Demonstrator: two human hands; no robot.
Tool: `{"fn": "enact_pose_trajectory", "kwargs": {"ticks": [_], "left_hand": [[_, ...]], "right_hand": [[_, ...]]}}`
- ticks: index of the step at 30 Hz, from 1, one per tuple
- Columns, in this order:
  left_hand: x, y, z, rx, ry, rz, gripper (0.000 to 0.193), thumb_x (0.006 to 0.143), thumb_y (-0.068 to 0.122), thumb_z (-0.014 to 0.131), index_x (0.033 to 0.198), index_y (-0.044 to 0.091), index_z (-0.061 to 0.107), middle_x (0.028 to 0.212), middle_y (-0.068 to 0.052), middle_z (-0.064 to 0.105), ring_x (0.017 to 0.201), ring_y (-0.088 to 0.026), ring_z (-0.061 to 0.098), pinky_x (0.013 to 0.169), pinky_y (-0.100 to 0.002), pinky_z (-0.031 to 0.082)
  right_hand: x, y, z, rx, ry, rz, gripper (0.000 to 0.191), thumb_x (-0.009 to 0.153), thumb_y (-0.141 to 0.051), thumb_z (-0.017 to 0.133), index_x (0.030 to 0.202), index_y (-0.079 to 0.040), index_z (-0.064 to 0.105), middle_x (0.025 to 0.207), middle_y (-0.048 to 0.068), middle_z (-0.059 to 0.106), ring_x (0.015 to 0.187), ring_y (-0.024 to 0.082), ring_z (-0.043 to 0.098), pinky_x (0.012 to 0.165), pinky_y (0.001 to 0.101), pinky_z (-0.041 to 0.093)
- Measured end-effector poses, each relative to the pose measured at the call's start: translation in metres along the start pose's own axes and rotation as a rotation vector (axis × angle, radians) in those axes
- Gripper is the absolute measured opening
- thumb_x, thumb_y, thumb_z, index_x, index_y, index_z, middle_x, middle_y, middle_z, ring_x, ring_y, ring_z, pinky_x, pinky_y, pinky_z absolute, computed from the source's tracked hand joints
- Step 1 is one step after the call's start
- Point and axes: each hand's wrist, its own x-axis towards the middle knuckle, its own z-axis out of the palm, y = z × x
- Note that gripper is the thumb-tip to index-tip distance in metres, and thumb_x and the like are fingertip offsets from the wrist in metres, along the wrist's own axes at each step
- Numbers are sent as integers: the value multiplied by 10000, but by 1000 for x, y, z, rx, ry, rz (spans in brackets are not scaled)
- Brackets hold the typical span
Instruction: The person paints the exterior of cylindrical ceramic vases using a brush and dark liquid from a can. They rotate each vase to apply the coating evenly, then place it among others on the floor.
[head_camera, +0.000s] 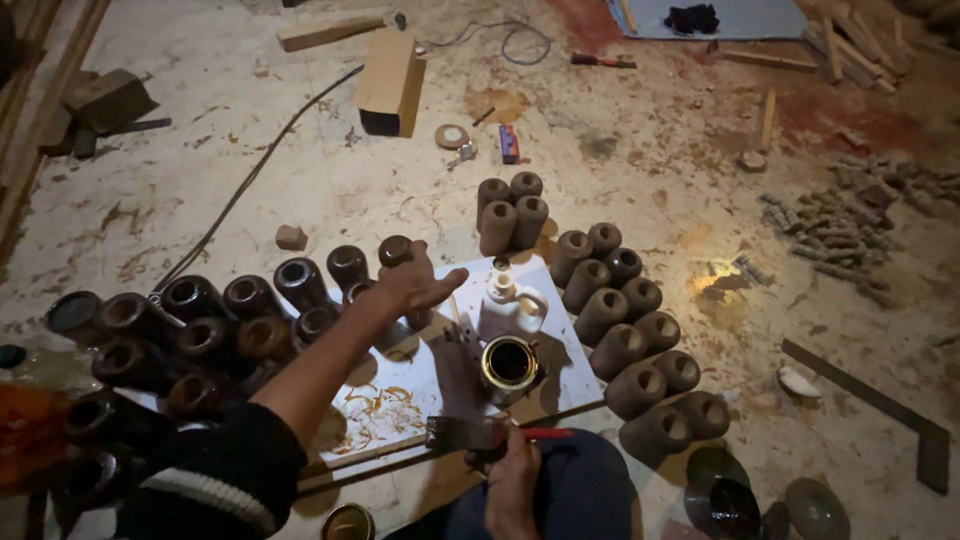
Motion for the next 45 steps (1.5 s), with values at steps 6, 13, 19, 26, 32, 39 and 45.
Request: {"fn": "enact_pose_trajectory", "kwargs": {"ticks": [6, 13, 19, 26, 32, 39, 45], "left_hand": [[6, -6, 9, 80, -46, 28, 1024, 842, 755, 519, 1395, -94, 370, 1274, -328, 639, 1288, -445, 578, 1126, -582, 359], [5, -6, 6, 106, 71, 133, 885, 910, 724, 506, 1343, -47, 449, 1196, -308, 670, 1218, -438, 608, 1038, -552, 438], [-8, -7, -13, -140, 84, 157, 718, 957, 612, 508, 1377, 32, 462, 1051, -288, 714, 1004, -404, 710, 870, -486, 547], [-40, 10, 20, -1340, -531, -2, 579, 959, 474, 533, 1351, 50, 484, 1036, -246, 746, 914, -324, 732, 765, -419, 568], [-87, -20, -19, -1437, -607, -41, 524, 946, 395, 568, 1333, 46, 507, 1043, -226, 756, 896, -291, 744, 748, -387, 585], [-48, -22, -43, -1322, -333, -1, 467, 931, 302, 609, 1311, 42, 534, 1051, -201, 768, 876, -252, 757, 729, -351, 606], [27, -6, -9, -619, 41, 174, 522, 886, 282, 698, 1330, 62, 535, 1046, -221, 783, 914, -276, 765, 745, -384, 588]], "right_hand": [[0, -1, 2, 12, -51, -10, 394, 1018, -359, 483, 1007, -10, 666, 776, 110, 704, 590, 208, 654, 537, 352, 516], [0, -6, 5, 29, -9, -2, 357, 995, -331, 508, 993, -23, 687, 811, 104, 718, 612, 216, 670, 559, 363, 545], [19, 18, -17, -43, 63, -16, 349, 1002, -325, 559, 950, -9, 698, 743, 125, 673, 563, 228, 622, 511, 368, 493], [74, 26, -30, 32, -40, 656, 482, 912, -487, 520, 894, -20, 640, 656, 200, 637, 464, 375, 606, 449, 530, 516], [49, 38, -37, 94, -56, 289, 454, 944, -365, 563, 1043, 64, 673, 750, 231, 695, 500, 342, 648, 451, 481, 538], [41, 38, -23, 51, -1, 189, 423, 941, -330, 634, 1016, 84, 680, 792, 222, 710, 523, 302, 685, 440, 444, 561], [54, 64, -28, 42, -23, 294, 363, 917, -299, 670, 983, 56, 701, 843, 197, 721, 637, 306, 706, 464, 428, 556]]}}
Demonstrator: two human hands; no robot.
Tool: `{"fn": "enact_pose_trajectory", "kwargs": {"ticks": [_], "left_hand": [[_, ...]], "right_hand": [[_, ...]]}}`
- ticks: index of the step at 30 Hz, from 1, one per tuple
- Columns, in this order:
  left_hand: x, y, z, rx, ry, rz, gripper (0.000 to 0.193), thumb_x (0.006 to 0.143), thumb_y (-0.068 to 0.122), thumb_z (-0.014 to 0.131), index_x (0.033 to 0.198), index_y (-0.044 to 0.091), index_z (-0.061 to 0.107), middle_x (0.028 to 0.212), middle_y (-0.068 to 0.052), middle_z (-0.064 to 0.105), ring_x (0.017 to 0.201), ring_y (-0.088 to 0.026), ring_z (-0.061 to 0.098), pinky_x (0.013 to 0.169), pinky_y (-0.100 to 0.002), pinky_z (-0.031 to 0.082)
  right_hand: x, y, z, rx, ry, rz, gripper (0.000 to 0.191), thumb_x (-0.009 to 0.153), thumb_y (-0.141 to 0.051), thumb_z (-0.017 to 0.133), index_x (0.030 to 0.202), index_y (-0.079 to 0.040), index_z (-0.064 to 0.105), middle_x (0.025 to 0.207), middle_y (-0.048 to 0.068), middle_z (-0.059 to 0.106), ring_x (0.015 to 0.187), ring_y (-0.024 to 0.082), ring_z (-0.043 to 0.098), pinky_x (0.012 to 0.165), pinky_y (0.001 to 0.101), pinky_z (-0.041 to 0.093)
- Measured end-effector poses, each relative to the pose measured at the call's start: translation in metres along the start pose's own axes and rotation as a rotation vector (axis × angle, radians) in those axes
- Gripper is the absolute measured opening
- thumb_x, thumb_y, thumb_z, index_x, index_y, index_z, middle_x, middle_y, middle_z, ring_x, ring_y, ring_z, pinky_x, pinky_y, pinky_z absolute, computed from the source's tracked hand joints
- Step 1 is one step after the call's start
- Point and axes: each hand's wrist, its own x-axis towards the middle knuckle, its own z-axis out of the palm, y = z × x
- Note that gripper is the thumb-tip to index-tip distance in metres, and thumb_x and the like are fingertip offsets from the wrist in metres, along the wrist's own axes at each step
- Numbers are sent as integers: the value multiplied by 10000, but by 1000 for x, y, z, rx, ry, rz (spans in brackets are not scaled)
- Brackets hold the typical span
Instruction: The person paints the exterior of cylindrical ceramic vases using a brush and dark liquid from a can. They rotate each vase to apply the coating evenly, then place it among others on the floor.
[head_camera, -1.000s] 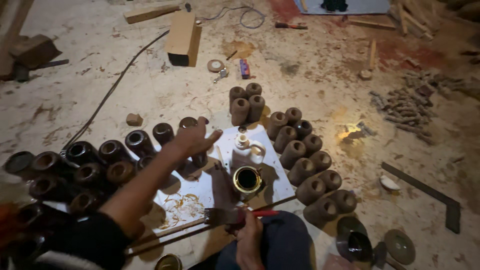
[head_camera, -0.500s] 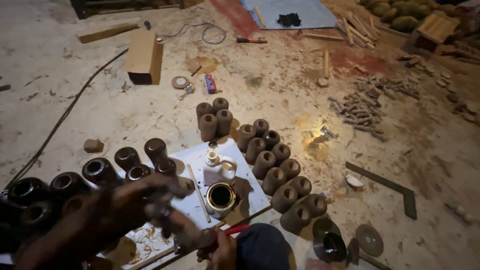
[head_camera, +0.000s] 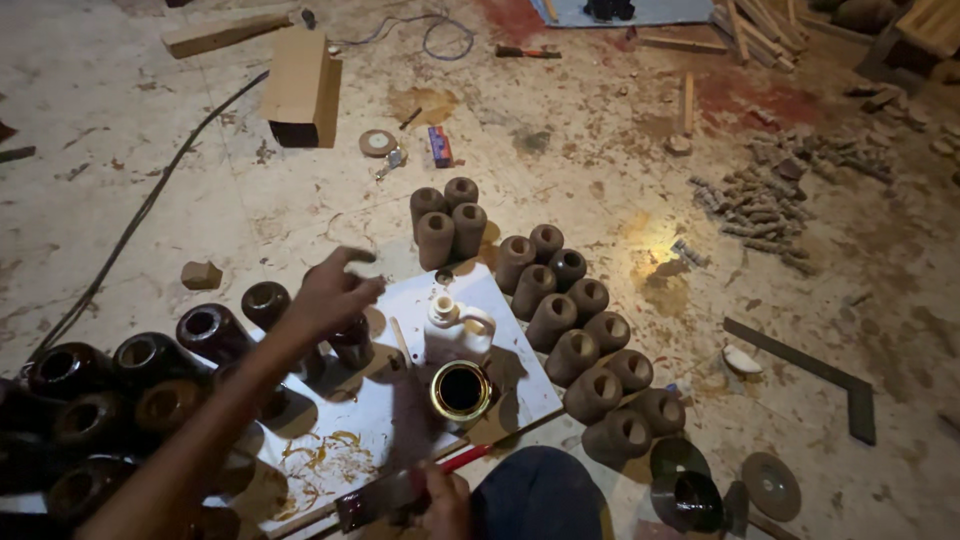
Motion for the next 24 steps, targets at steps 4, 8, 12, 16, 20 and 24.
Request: {"fn": "enact_pose_trajectory", "kwargs": {"ticks": [4, 8, 12, 16, 20, 24], "left_hand": [[55, 0, 34, 476, 113, 246, 559, 868, 289, 724, 1354, 103, 521, 1128, -224, 728, 1025, -379, 708, 854, -485, 550], [103, 10, 66, 838, 82, 272, 624, 851, 324, 701, 1405, 151, 474, 1041, -230, 691, 977, -421, 678, 808, -551, 522], [138, 16, 91, 866, 30, 94, 602, 875, 420, 689, 1394, 210, 466, 1038, -292, 631, 919, -480, 653, 756, -579, 512], [147, 9, 101, 741, 95, 127, 484, 893, 397, 691, 1263, 120, 548, 1030, -257, 682, 925, -443, 687, 784, -544, 547], [128, -3, 90, 658, 297, 197, 409, 920, 186, 652, 1311, 106, 563, 1059, -281, 673, 912, -463, 677, 777, -554, 542], [74, 6, 44, 408, 528, 570, 358, 971, 183, 652, 1277, 21, 564, 1101, -268, 671, 979, -473, 664, 802, -524, 520]], "right_hand": [[22, 14, -8, -25, -46, 16, 357, 923, -295, 672, 986, 54, 702, 845, 187, 718, 648, 294, 699, 484, 421, 553], [42, 13, -18, -45, -51, 41, 351, 928, -291, 674, 990, 53, 703, 846, 177, 716, 658, 282, 693, 504, 414, 549], [50, 2, -30, -56, -56, 30, 345, 933, -288, 677, 994, 51, 703, 847, 167, 713, 669, 269, 686, 524, 407, 545], [56, -21, -36, -68, -46, 4, 339, 939, -284, 679, 998, 49, 704, 848, 157, 711, 679, 257, 679, 544, 400, 541], [52, -52, -38, -85, -34, -31, 333, 944, -280, 682, 1001, 48, 705, 849, 147, 708, 690, 244, 673, 564, 393, 537], [35, -86, -35, -113, -28, -95, 327, 949, -276, 684, 1005, 46, 706, 850, 137, 706, 701, 232, 666, 584, 386, 534]]}}
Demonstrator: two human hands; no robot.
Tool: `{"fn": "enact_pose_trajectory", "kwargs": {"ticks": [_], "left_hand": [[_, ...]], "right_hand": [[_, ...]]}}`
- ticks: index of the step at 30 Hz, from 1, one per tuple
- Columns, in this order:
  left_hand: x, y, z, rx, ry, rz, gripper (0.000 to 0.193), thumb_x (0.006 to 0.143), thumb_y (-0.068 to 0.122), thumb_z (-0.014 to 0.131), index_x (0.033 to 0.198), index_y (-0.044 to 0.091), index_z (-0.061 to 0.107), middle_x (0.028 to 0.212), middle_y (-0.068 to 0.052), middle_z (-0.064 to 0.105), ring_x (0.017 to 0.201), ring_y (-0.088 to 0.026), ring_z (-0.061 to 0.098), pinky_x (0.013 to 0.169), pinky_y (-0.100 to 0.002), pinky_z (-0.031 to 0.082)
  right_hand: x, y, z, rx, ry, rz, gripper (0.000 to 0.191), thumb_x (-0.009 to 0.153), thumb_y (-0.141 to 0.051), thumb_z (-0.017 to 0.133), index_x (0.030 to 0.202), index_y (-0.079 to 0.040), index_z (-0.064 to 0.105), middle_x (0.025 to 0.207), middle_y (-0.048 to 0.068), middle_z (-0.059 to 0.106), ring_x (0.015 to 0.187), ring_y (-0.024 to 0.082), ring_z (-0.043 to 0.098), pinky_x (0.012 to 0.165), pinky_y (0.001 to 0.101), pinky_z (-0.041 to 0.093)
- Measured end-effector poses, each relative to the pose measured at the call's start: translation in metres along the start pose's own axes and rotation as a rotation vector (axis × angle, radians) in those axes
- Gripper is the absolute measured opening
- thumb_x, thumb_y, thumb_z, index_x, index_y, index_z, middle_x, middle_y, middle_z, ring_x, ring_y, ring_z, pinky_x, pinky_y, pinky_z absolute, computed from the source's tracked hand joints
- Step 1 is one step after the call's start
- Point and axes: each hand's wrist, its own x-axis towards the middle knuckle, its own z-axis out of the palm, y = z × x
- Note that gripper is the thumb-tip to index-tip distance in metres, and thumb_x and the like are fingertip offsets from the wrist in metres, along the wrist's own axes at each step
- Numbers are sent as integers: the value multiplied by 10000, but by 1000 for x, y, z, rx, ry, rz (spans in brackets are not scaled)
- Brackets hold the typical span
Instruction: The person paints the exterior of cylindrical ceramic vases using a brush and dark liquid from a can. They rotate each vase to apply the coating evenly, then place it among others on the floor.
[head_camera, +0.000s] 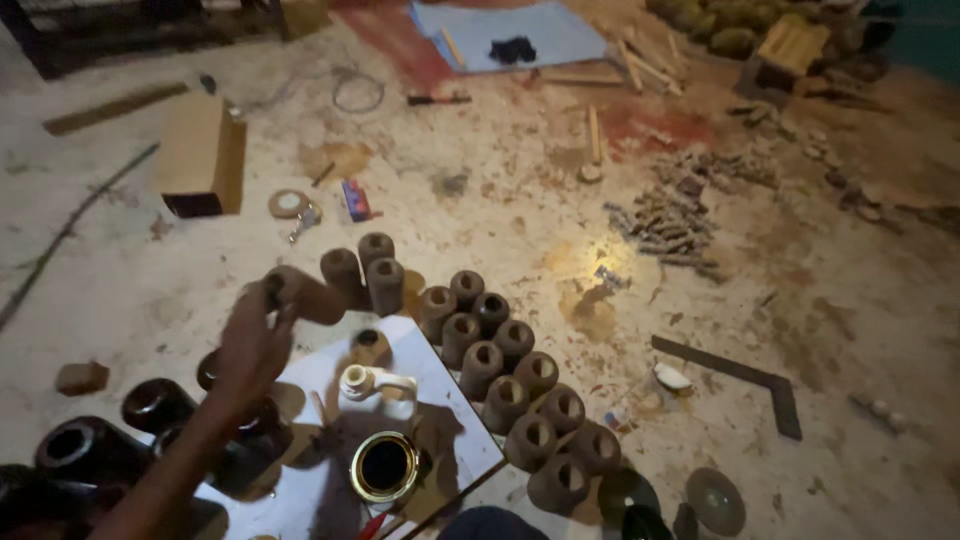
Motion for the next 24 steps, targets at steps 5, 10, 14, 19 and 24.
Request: {"fn": "enact_pose_trajectory", "kwargs": {"ticks": [5, 10, 14, 19, 24], "left_hand": [[-58, 23, -108, -306, 167, -149, 392, 967, 250, 639, 1286, 32, 574, 1095, -242, 676, 964, -433, 665, 793, -499, 526], [-189, 71, -152, -950, 82, -958, 434, 963, 318, 625, 1296, 42, 584, 1090, -216, 681, 949, -392, 666, 785, -474, 533], [-265, 82, -162, -1188, 127, -1272, 470, 960, 372, 615, 1303, 51, 593, 1085, -195, 686, 938, -360, 667, 779, -454, 538], [-310, 71, -164, -1319, 195, -1425, 519, 957, 440, 601, 1312, 62, 603, 1079, -170, 691, 923, -319, 668, 770, -429, 544], [-318, 77, -151, -1419, 233, -1558, 571, 953, 507, 588, 1322, 72, 614, 1074, -144, 696, 908, -279, 668, 762, -403, 551]], "right_hand": [[-22, -48, 17, -54, 22, -116, 320, 956, -271, 687, 1010, 44, 706, 852, 124, 703, 714, 216, 658, 609, 377, 529], [-50, -57, 32, -166, 85, -312, 313, 962, -266, 690, 1014, 42, 707, 853, 112, 700, 727, 201, 649, 635, 368, 524], [-85, -40, 38, -397, 199, -669, 307, 968, -262, 692, 1018, 40, 708, 855, 102, 697, 737, 188, 642, 655, 361, 521], [-70, -114, 41, -733, 380, -1132, 300, 974, -257, 695, 1023, 38, 709, 856, 90, 694, 751, 172, 634, 680, 352, 516], [-59, -146, 79, -881, 380, -978, 301, 943, -271, 726, 943, 30, 730, 728, 75, 689, 632, 160, 636, 593, 346, 515]]}}
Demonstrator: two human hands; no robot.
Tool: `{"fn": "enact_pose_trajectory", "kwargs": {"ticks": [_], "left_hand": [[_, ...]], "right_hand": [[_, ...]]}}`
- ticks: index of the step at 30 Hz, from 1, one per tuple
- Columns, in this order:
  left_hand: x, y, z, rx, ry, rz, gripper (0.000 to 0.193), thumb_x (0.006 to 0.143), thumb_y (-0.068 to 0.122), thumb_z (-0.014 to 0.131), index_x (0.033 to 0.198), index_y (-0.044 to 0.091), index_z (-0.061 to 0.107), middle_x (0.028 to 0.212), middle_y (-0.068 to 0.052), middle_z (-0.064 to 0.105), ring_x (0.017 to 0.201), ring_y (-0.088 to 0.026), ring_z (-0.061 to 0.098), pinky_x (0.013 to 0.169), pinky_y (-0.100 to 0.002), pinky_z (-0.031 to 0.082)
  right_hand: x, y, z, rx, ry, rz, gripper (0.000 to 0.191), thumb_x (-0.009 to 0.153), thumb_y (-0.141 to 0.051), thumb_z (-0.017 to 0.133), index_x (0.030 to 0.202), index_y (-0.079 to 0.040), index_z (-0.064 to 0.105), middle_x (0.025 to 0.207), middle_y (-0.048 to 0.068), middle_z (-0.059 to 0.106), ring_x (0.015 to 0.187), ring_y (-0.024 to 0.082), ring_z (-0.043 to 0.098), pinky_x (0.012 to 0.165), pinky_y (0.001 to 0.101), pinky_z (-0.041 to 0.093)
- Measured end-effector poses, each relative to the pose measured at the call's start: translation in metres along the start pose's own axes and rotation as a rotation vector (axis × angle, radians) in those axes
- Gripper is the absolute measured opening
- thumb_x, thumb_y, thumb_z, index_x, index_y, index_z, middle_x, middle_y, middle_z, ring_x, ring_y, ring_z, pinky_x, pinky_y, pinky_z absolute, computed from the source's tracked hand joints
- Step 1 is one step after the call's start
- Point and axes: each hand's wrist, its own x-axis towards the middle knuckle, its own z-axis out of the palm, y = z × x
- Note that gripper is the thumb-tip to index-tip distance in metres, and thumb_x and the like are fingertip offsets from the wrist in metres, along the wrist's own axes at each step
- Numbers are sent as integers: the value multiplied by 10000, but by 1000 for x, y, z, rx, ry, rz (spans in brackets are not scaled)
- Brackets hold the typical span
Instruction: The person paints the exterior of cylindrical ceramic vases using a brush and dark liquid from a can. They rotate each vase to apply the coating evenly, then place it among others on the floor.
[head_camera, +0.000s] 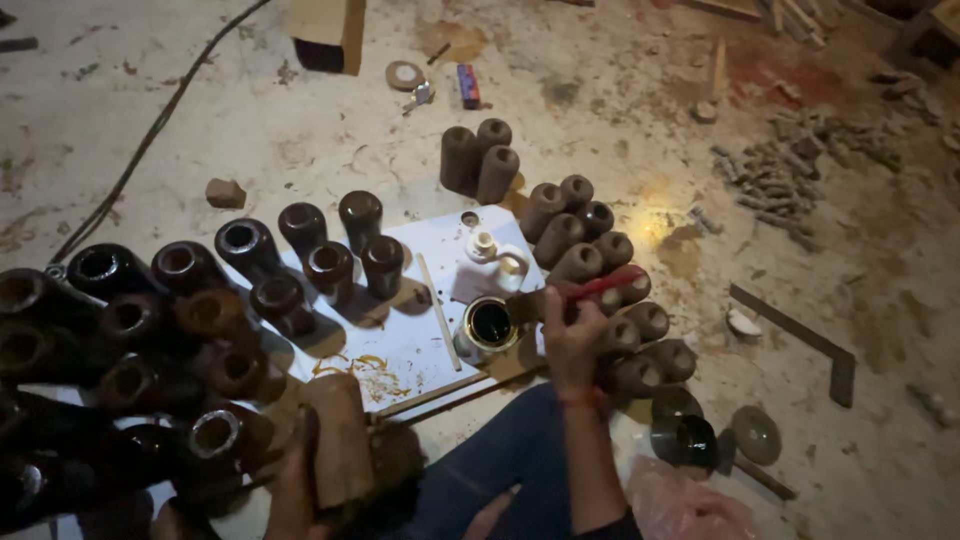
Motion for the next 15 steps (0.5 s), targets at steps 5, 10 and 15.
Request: {"fn": "enact_pose_trajectory", "kwargs": {"ticks": [5, 10, 15], "left_hand": [[3, -6, 3, 12, 16, -39, 579, 934, 533, 567, 1316, 102, 623, 1064, -105, 711, 904, -238, 677, 760, -381, 558], [0, -12, -5, 97, -157, -55, 701, 984, 607, 557, 1306, -13, 621, 1002, -172, 684, 846, -278, 672, 710, -388, 558], [13, -22, -11, 221, -90, 43, 640, 886, 501, 573, 1388, 106, 551, 1183, -95, 684, 1027, -234, 671, 853, -391, 545]], "right_hand": [[-11, -24, 23, -147, -55, -219, 256, 914, -254, 745, 949, -1, 758, 664, 114, 673, 588, 184, 653, 579, 326, 512], [-14, -21, 27, -163, -113, -297, 241, 929, -242, 734, 1008, -17, 769, 717, 110, 691, 600, 188, 665, 582, 328, 514], [-14, -4, 25, -228, -140, -232, 259, 918, -258, 760, 956, -1, 763, 707, 128, 698, 592, 187, 672, 565, 348, 512]]}}
